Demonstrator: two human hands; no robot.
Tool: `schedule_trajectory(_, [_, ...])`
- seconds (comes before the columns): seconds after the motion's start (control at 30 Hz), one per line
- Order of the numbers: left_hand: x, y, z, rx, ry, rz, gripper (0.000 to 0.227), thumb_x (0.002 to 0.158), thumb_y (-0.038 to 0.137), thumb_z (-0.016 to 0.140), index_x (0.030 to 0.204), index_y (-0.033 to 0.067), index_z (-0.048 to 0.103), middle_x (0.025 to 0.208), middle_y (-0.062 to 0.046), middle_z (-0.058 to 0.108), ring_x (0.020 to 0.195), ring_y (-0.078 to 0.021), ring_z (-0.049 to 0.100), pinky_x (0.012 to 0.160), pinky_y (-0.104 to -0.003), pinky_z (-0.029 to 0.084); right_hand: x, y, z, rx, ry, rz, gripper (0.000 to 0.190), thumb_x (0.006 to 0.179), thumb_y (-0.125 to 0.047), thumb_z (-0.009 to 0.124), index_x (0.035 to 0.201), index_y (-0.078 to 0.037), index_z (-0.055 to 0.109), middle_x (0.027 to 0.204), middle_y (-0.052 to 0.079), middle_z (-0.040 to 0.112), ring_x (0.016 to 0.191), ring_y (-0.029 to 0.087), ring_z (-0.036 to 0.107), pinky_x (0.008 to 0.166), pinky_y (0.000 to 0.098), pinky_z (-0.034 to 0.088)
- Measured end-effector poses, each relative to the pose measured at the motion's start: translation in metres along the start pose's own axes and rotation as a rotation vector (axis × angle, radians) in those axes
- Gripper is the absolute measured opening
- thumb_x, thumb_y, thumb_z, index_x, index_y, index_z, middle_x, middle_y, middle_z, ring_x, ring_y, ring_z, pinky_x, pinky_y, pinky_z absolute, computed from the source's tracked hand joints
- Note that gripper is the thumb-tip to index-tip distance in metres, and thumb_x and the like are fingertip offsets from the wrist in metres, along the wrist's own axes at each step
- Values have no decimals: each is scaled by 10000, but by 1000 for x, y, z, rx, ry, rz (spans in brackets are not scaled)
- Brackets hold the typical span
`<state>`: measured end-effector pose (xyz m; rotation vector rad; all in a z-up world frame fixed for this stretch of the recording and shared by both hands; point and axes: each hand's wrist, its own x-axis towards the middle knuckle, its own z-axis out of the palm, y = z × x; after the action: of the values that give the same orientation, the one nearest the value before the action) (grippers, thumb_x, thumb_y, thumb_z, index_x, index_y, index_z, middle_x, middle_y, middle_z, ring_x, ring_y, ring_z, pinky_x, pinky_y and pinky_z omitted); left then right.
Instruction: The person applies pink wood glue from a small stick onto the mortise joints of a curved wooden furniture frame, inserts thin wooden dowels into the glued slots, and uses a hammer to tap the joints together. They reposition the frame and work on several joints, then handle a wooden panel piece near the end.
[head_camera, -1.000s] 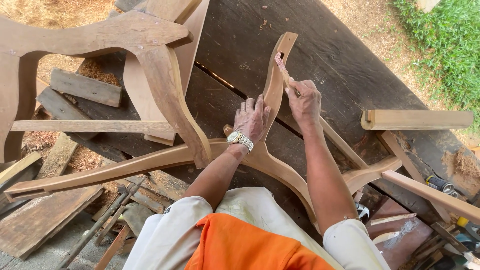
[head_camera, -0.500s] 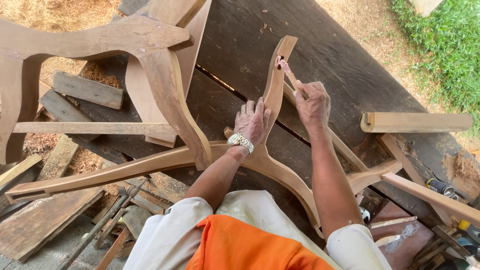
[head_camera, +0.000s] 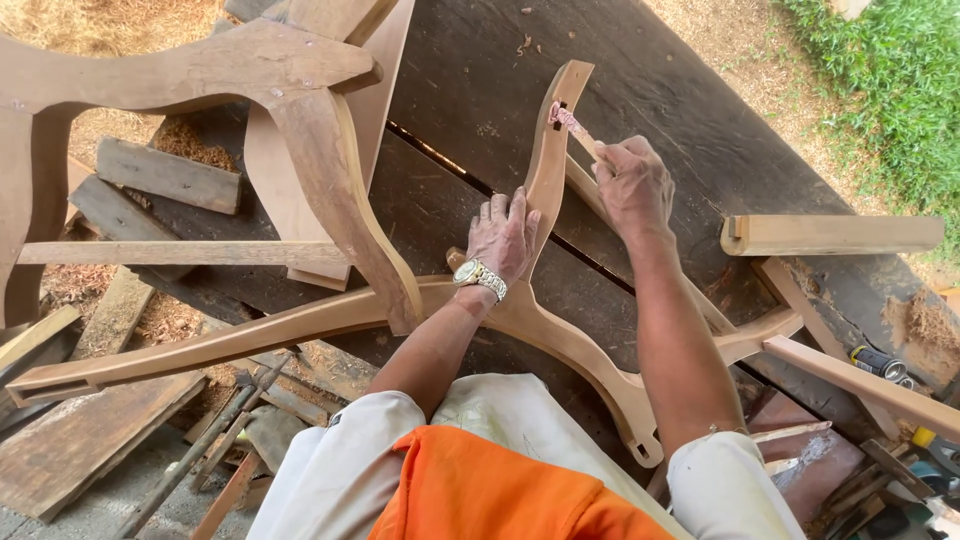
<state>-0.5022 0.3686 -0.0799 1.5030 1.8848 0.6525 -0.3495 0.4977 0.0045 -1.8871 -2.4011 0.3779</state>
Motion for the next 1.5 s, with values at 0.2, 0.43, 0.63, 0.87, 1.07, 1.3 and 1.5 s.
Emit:
schedule_trajectory(0.2, [1, -1, 0, 3, 6, 14, 516, 1055, 402, 469, 1441, 63, 520, 1237, -199, 600, 1120, -357, 599, 927, -519, 506, 36, -17, -23, -299, -204, -81, 145, 1038, -257, 686, 1121, -198, 789, 990, 33, 668, 836, 195, 642, 719, 376, 571])
schedule_trajectory(0.43, [0, -3, -5, -48, -20, 18, 531, 1064, 411, 450, 1445, 46, 507, 1247, -198, 598, 1117, -351, 596, 918, -527, 497, 48, -60, -48, -620, -417, -179, 261, 1070, -308, 542, 1161, -211, 767, 927, 75, 633, 821, 234, 640, 680, 400, 558])
schedule_trajectory(0.63, [1, -2, 1, -16, 4, 4, 527, 1063, 427, 456, 1446, 70, 512, 1254, -188, 601, 1132, -355, 593, 948, -518, 498, 42, -67, -61, -728, -385, -241, 251, 1060, -306, 556, 1157, -222, 772, 994, 66, 636, 873, 244, 651, 708, 408, 569])
schedule_trajectory(0.87, [2, -2, 0, -20, 13, 19, 521, 1063, 421, 458, 1443, 69, 513, 1238, -192, 599, 1127, -354, 593, 943, -526, 491, 29, -32, -48, -352, -347, -29, 213, 987, -278, 649, 1134, -201, 783, 1017, 76, 687, 886, 232, 668, 729, 424, 543])
schedule_trajectory(1.07, [1, -1, 0, -23, -27, -4, 523, 1054, 418, 461, 1444, 72, 511, 1284, -210, 590, 1158, -373, 583, 964, -548, 479, -2, -20, -4, 622, -371, 580, 251, 1019, -148, 581, 1211, -26, 688, 939, 157, 682, 551, 149, 649, 391, 264, 553])
schedule_trajectory(1.3, [2, 1, -2, -10, -51, -17, 529, 1062, 425, 440, 1455, 76, 498, 1292, -225, 586, 1173, -372, 587, 970, -557, 479, -6, -26, 21, 1055, -236, 573, 235, 1021, -129, 578, 1176, 34, 645, 845, 109, 682, 548, 127, 647, 398, 273, 558])
schedule_trajectory(1.5, [3, 1, -5, -8, -91, -30, 538, 1071, 428, 418, 1474, 77, 482, 1300, -217, 581, 1175, -360, 593, 971, -546, 486, 0, -35, 24, 1066, -212, 628, 230, 1007, -106, 562, 1179, 35, 622, 836, 118, 683, 569, 129, 671, 419, 277, 592])
